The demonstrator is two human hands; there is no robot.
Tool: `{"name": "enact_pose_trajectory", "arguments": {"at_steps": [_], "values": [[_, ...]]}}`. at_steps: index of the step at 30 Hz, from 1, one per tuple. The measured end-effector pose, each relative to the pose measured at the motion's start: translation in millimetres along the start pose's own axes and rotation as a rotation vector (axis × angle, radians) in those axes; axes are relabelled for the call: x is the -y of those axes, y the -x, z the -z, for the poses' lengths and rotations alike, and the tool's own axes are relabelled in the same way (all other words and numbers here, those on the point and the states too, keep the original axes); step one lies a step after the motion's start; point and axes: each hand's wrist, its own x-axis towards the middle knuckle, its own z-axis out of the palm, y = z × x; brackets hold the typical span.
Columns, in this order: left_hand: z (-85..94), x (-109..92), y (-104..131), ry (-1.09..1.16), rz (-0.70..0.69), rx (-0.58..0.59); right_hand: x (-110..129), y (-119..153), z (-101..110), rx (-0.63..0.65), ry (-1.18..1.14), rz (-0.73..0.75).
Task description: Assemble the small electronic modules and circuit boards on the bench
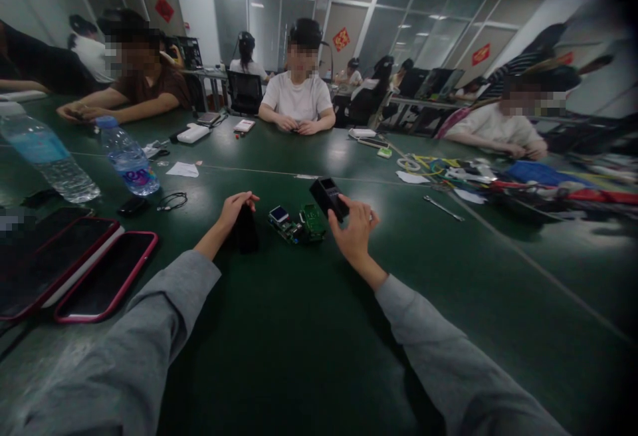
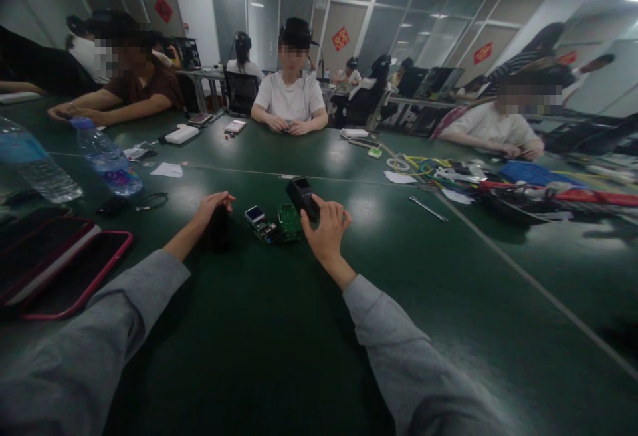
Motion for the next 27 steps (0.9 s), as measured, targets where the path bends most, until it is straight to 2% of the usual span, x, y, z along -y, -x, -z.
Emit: {"name": "enact_pose_trajectory", "arguments": {"at_steps": [4, 9, 12, 14, 16, 22, 27], "values": [[0.6, -0.7, 4.1, -0.005, -0.015, -0.008, -13.6, 1.7, -6.1, 0.014, 0.092, -0.090], [1.0, -1.0, 4.9, -0.003, -0.020, -0.017, -22.3, 7.5, -14.2, 0.191, 0.207, -0.154], [1.6, -0.7, 6.6, 0.020, -0.017, -0.013, -20.8, 8.3, -13.7, 0.153, 0.224, -0.139], [2.1, -0.7, 9.0, 0.033, -0.010, -0.017, -15.4, 7.8, -9.8, 0.104, 0.187, -0.078], [2.5, -1.0, 11.9, 0.038, -0.001, -0.028, -6.7, 7.7, -4.5, 0.111, 0.125, 0.026], [2.3, -3.4, 18.0, 0.034, -0.012, -0.045, 23.0, 13.6, 4.7, 0.298, -0.011, 0.333], [2.1, -4.9, 19.4, 0.022, -0.006, -0.047, 31.6, 16.7, 7.5, 0.476, -0.095, 0.466]]}}
